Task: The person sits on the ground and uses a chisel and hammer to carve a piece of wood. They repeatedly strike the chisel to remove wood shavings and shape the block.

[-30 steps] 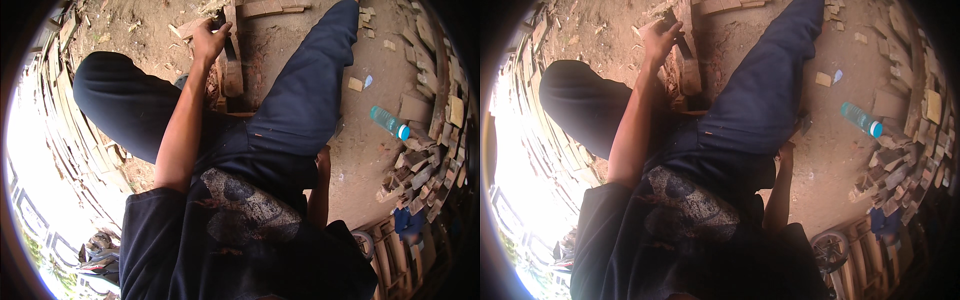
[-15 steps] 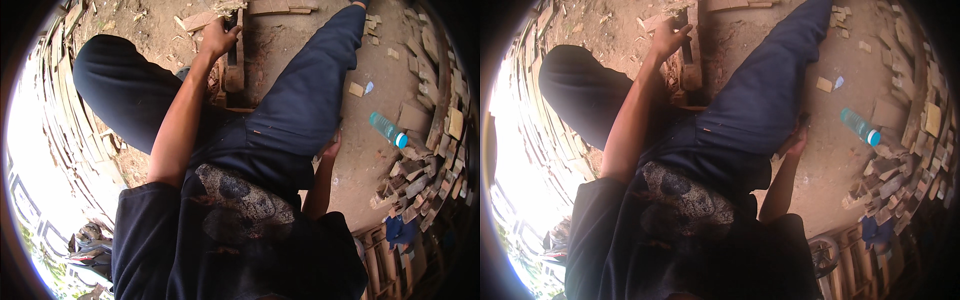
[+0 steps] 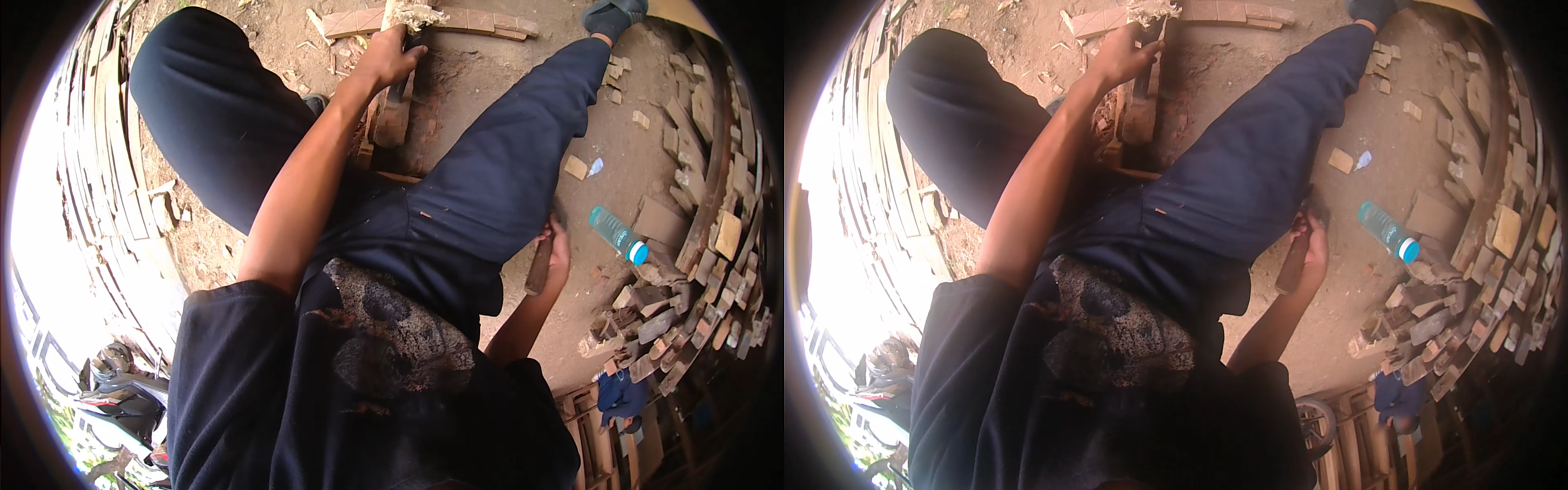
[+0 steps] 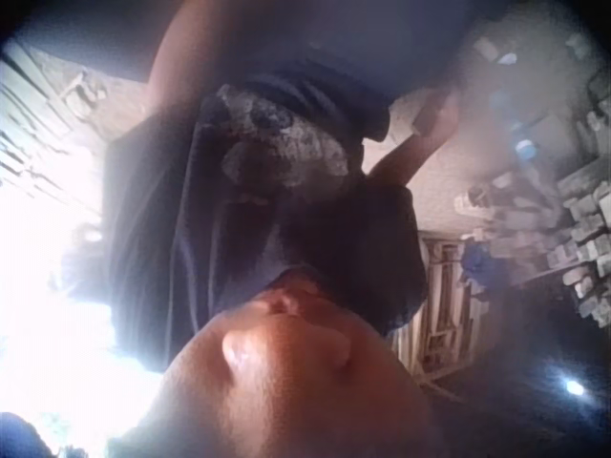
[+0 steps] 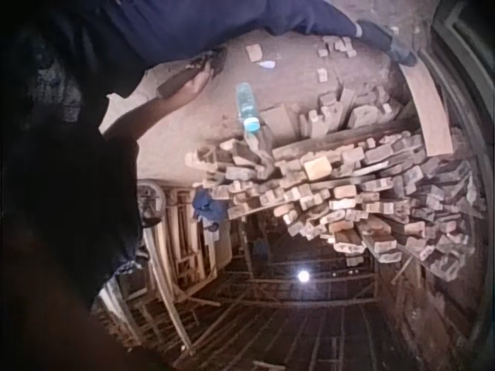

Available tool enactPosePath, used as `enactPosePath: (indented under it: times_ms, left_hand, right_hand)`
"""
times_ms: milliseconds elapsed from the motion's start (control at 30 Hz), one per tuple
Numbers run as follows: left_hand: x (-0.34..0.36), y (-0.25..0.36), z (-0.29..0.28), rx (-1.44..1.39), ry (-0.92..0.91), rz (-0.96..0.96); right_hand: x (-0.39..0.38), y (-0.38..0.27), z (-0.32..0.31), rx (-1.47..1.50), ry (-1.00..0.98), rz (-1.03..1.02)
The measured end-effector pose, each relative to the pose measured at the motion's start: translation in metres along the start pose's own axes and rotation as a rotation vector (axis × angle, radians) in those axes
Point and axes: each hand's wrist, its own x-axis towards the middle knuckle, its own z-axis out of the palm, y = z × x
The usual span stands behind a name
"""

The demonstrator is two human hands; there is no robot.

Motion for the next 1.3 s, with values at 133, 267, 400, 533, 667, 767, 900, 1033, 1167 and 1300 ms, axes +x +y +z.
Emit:
enactPosePath:
  times_ms: [133,267,400,533,667,767,900,1033,1167,1300]
  left_hand:
    - [0.001,0.006,-0.009,-0.090,-0.052,-0.039]
    - [0.006,0.001,-0.007,-0.082,-0.053,0.031]
    - [0.003,0.005,-0.011,-0.112,-0.084,0.027]
    - [0.008,-0.004,-0.008,-0.201,-0.070,0.028]
    - [0.015,-0.013,-0.009,-0.356,-0.165,-0.037]
    - [0.015,-0.019,-0.008,-0.411,-0.174,-0.059]
    - [0.014,-0.012,-0.011,-0.379,-0.212,-0.062]
    - [0.017,-0.016,-0.010,-0.363,-0.208,-0.075]
    - [0.019,-0.018,-0.007,-0.375,-0.233,-0.098]
    - [0.027,-0.025,0.005,-0.317,-0.149,-0.058]
  right_hand:
    - [-0.068,-0.052,0.080,-0.043,-0.059,-0.167]
    - [-0.120,-0.087,0.155,-0.354,-0.081,-0.424]
    - [-0.146,-0.110,0.233,-0.503,-0.289,-0.543]
    - [-0.140,-0.134,0.306,-0.719,-0.491,-0.524]
    - [-0.125,-0.141,0.383,-0.960,-0.593,-0.593]
    - [-0.081,-0.132,0.428,-1.115,-0.637,-0.663]
    - [-0.080,-0.103,0.457,-1.424,-0.529,-0.522]
    - [-0.072,-0.124,0.473,-1.434,-0.580,-0.351]
    - [-0.052,-0.151,0.479,-1.302,-0.582,-0.467]
    - [-0.078,-0.106,0.478,-1.440,-0.417,-0.605]
